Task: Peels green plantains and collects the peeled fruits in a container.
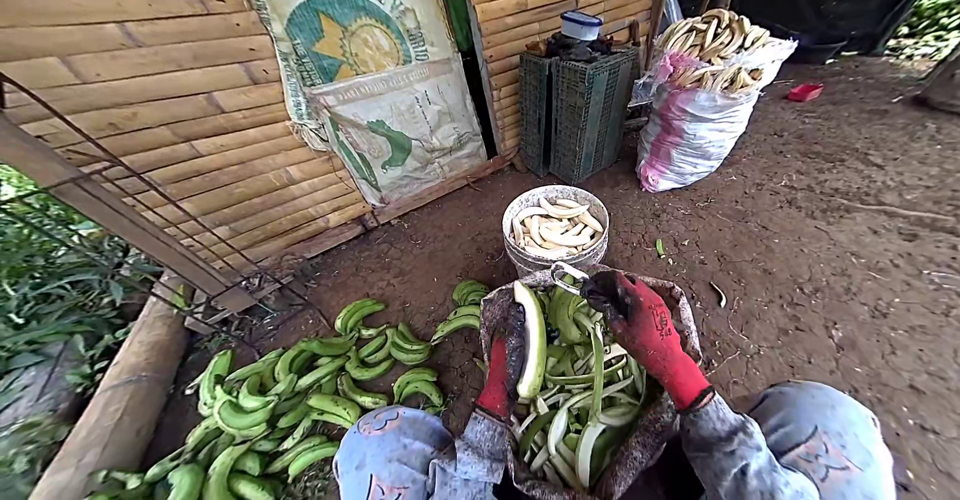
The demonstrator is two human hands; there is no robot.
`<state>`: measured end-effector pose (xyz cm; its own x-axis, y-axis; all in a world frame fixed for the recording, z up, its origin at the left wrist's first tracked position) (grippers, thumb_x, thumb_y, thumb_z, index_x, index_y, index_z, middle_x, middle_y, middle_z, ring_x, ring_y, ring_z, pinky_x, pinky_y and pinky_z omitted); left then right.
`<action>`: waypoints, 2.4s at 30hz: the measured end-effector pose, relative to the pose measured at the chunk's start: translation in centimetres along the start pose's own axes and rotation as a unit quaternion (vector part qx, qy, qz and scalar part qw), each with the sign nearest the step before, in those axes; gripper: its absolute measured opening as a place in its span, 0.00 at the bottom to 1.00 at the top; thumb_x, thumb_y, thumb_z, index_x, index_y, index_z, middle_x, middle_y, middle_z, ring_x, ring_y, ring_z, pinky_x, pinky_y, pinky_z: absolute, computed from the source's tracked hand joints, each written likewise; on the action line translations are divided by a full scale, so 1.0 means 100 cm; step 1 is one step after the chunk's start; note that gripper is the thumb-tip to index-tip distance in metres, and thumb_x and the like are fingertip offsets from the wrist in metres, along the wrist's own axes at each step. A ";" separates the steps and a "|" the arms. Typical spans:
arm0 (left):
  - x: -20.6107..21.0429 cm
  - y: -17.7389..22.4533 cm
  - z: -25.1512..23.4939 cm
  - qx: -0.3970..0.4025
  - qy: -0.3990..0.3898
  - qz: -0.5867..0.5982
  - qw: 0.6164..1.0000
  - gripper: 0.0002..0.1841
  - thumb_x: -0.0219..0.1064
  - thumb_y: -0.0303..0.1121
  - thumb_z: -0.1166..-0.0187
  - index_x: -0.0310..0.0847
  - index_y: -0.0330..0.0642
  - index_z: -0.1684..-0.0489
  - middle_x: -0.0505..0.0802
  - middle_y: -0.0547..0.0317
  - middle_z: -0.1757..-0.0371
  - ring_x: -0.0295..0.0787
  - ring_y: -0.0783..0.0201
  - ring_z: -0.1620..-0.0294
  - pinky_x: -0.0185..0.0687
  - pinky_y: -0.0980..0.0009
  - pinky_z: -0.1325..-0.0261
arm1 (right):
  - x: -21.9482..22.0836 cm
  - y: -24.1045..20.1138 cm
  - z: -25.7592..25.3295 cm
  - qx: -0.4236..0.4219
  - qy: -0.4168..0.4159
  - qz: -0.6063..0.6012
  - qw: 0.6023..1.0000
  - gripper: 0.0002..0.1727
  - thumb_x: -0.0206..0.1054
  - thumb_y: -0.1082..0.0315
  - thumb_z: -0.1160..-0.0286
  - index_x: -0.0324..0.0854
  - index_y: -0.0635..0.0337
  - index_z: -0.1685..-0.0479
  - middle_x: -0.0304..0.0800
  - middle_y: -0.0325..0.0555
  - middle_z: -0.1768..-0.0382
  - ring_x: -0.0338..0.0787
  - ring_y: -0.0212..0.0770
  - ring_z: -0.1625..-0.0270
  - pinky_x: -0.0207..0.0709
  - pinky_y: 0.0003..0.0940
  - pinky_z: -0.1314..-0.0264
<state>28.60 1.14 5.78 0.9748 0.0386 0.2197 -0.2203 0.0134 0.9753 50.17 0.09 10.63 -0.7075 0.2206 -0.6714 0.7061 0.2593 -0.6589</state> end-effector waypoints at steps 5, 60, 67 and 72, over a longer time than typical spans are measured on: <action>-0.007 0.008 -0.020 0.057 0.078 0.032 0.995 0.24 0.35 0.39 0.03 0.61 0.30 0.20 0.86 0.46 0.42 0.88 0.65 0.48 0.87 0.68 0.44 | 0.046 -0.023 0.044 -0.066 -0.169 0.011 0.983 0.22 0.68 0.59 0.26 0.86 0.52 0.33 0.89 0.61 0.45 0.88 0.61 0.41 0.80 0.58 0.39; -0.016 0.013 -0.013 -0.103 -0.042 0.521 0.846 0.36 0.30 0.59 0.10 0.78 0.44 0.74 0.88 0.59 0.81 0.89 0.65 0.82 0.86 0.72 0.78 | 0.047 -0.010 0.030 -0.291 0.019 0.044 0.955 0.19 0.69 0.54 0.31 0.92 0.42 0.42 0.94 0.51 0.51 0.92 0.57 0.46 0.82 0.57 0.41; -0.002 0.024 0.001 0.070 0.121 0.051 0.989 0.21 0.38 0.39 0.04 0.75 0.35 0.40 0.86 0.61 0.65 0.84 0.74 0.69 0.85 0.77 0.62 | 0.061 -0.031 0.025 -0.175 -0.036 0.073 0.981 0.23 0.73 0.63 0.34 0.90 0.49 0.36 0.92 0.62 0.47 0.90 0.67 0.42 0.81 0.62 0.41; -0.002 0.014 -0.005 0.085 0.063 -0.084 0.991 0.23 0.40 0.35 0.05 0.70 0.31 0.23 0.87 0.47 0.38 0.86 0.67 0.45 0.83 0.70 0.40 | 0.062 -0.022 0.010 -0.047 -0.070 0.034 0.996 0.22 0.66 0.65 0.25 0.86 0.54 0.31 0.89 0.65 0.44 0.88 0.66 0.39 0.79 0.60 0.36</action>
<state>28.03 1.68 7.13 0.9827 0.1747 0.0607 -0.0367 -0.1373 0.9899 44.26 -0.04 7.61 -0.6424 0.1090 -0.7585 0.7418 0.3371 -0.5798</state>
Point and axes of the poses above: each hand's wrist, its own z-axis away from the middle knuckle, its own x-axis out of the palm, y = z × x, the point moved 2 cm from there along -z, towards the middle knuckle
